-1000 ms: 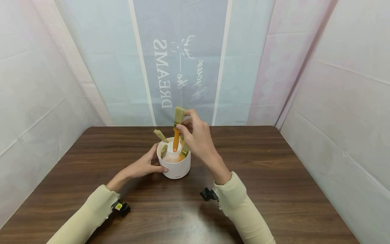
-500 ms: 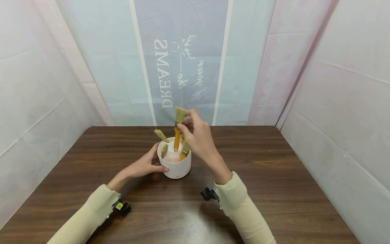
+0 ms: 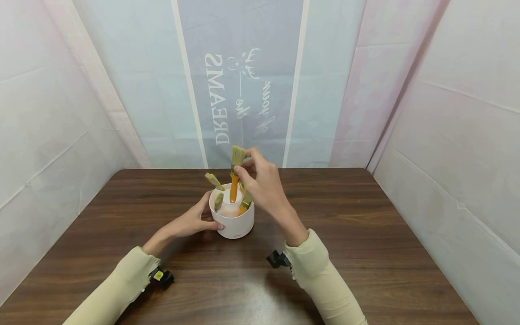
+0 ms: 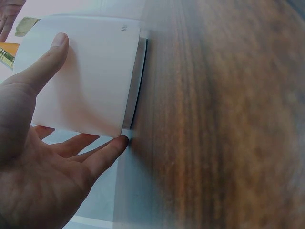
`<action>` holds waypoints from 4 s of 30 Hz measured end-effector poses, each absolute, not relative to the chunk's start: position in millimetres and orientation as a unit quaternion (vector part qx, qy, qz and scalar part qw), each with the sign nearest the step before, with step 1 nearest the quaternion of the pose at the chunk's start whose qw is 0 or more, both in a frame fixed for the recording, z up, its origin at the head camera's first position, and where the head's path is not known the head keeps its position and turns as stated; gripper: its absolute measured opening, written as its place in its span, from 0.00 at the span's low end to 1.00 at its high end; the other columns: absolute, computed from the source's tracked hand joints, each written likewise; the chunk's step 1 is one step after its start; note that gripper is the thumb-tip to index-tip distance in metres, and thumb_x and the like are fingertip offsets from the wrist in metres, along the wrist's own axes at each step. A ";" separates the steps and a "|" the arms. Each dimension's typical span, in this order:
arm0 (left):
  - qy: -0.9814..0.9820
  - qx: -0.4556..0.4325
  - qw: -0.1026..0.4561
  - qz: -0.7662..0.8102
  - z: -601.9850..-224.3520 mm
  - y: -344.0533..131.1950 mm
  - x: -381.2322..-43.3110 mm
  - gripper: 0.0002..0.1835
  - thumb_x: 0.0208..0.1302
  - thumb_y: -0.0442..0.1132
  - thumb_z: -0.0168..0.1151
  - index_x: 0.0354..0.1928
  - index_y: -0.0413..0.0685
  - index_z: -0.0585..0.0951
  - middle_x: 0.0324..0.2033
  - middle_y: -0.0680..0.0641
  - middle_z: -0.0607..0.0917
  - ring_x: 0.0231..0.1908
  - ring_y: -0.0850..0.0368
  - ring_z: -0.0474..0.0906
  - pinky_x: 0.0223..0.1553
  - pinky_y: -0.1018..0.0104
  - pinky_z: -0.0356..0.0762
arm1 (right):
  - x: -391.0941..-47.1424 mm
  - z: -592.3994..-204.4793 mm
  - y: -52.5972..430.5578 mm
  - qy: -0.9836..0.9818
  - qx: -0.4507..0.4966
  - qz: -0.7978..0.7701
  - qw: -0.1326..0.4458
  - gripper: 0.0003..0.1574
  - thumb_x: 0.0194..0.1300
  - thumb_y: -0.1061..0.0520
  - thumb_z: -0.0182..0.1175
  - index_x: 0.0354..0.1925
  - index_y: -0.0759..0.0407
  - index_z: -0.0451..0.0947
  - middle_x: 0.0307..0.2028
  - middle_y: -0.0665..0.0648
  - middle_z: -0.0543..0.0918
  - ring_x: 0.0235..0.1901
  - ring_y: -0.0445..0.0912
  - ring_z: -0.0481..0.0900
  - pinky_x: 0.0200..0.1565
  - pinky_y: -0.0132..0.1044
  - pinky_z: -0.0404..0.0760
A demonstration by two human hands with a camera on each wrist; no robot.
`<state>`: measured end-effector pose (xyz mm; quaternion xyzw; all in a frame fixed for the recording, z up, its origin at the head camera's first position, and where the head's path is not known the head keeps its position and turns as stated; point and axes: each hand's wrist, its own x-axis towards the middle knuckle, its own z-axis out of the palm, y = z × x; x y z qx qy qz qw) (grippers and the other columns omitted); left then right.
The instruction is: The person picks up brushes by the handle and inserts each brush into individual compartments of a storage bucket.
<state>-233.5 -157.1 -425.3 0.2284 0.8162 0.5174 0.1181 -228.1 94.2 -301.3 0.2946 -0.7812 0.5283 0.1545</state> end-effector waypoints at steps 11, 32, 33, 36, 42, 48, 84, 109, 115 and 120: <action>0.814 0.228 0.122 0.521 -424.6 -156.8 -233.0 0.60 0.61 0.45 0.77 0.82 0.60 0.43 0.77 0.44 0.62 0.76 0.45 0.63 0.69 0.45 0.73 | -225.3 -300.6 92.2 -0.794 0.288 0.513 0.153 0.07 0.76 0.60 0.59 0.49 0.59 0.74 0.38 0.61 0.88 0.33 0.48 0.89 0.38 0.46 0.89; 0.816 0.232 0.116 0.516 -426.1 -157.8 -233.9 0.60 0.61 0.44 0.77 0.83 0.59 0.43 0.77 0.44 0.63 0.74 0.45 0.66 0.69 0.45 0.73 | -225.3 -299.2 92.5 -0.808 0.277 0.491 0.174 0.05 0.71 0.60 0.65 0.38 0.59 0.78 0.35 0.57 0.90 0.34 0.46 0.89 0.39 0.39 0.87; 0.815 0.232 0.117 0.518 -426.2 -158.0 -234.0 0.60 0.61 0.44 0.77 0.83 0.59 0.42 0.77 0.43 0.63 0.74 0.45 0.66 0.69 0.45 0.73 | -225.5 -299.5 92.4 -0.807 0.277 0.491 0.174 0.05 0.71 0.60 0.65 0.38 0.59 0.78 0.35 0.57 0.90 0.34 0.46 0.89 0.39 0.39 0.88; 0.815 0.233 0.117 0.518 -426.7 -158.4 -234.0 0.60 0.61 0.44 0.77 0.83 0.60 0.43 0.77 0.44 0.62 0.74 0.45 0.66 0.69 0.46 0.74 | -225.6 -299.5 92.2 -0.808 0.280 0.490 0.172 0.05 0.70 0.60 0.65 0.38 0.60 0.78 0.35 0.57 0.90 0.34 0.45 0.89 0.39 0.39 0.88; 0.814 0.231 0.117 0.519 -426.5 -158.2 -233.8 0.60 0.61 0.44 0.77 0.83 0.61 0.43 0.78 0.44 0.61 0.74 0.45 0.65 0.69 0.46 0.74 | -225.9 -299.8 92.0 -0.811 0.285 0.481 0.171 0.04 0.70 0.60 0.65 0.40 0.59 0.78 0.35 0.56 0.89 0.34 0.45 0.88 0.40 0.40 0.88; 0.813 0.231 0.119 0.521 -425.8 -157.5 -233.8 0.60 0.61 0.44 0.77 0.82 0.61 0.43 0.77 0.45 0.62 0.74 0.46 0.66 0.68 0.46 0.74 | -224.6 -298.9 92.5 -0.815 0.286 0.475 0.169 0.07 0.70 0.62 0.66 0.45 0.59 0.78 0.36 0.57 0.88 0.35 0.45 0.88 0.41 0.41 0.87; 0.803 0.235 0.124 0.533 -426.2 -157.7 -233.7 0.60 0.61 0.42 0.77 0.82 0.62 0.43 0.78 0.45 0.60 0.74 0.45 0.66 0.68 0.47 0.75 | -225.5 -305.5 84.7 -0.837 0.363 0.350 0.211 0.25 0.69 0.66 0.66 0.61 0.59 0.71 0.35 0.56 0.89 0.34 0.44 0.89 0.35 0.35 0.87; 0.815 0.230 0.118 0.518 -426.0 -157.6 -233.3 0.60 0.60 0.44 0.78 0.82 0.59 0.43 0.78 0.43 0.60 0.74 0.44 0.66 0.67 0.47 0.75 | -224.7 -308.3 81.9 -0.847 0.371 0.314 0.215 0.25 0.67 0.66 0.67 0.60 0.59 0.73 0.32 0.56 0.87 0.33 0.45 0.90 0.33 0.33 0.86; 0.812 0.230 0.121 0.522 -425.7 -158.0 -232.9 0.60 0.61 0.43 0.77 0.82 0.60 0.43 0.78 0.44 0.61 0.73 0.44 0.67 0.67 0.47 0.76 | -225.0 -308.8 81.6 -0.848 0.373 0.311 0.212 0.25 0.67 0.66 0.67 0.60 0.59 0.73 0.32 0.57 0.87 0.34 0.46 0.90 0.33 0.34 0.86; 0.811 0.231 0.122 0.523 -426.4 -158.2 -232.8 0.60 0.61 0.44 0.77 0.82 0.62 0.43 0.78 0.44 0.61 0.74 0.45 0.66 0.67 0.47 0.76 | -224.6 -309.1 81.8 -0.848 0.375 0.307 0.214 0.25 0.67 0.66 0.67 0.60 0.59 0.73 0.32 0.57 0.87 0.34 0.46 0.90 0.33 0.34 0.86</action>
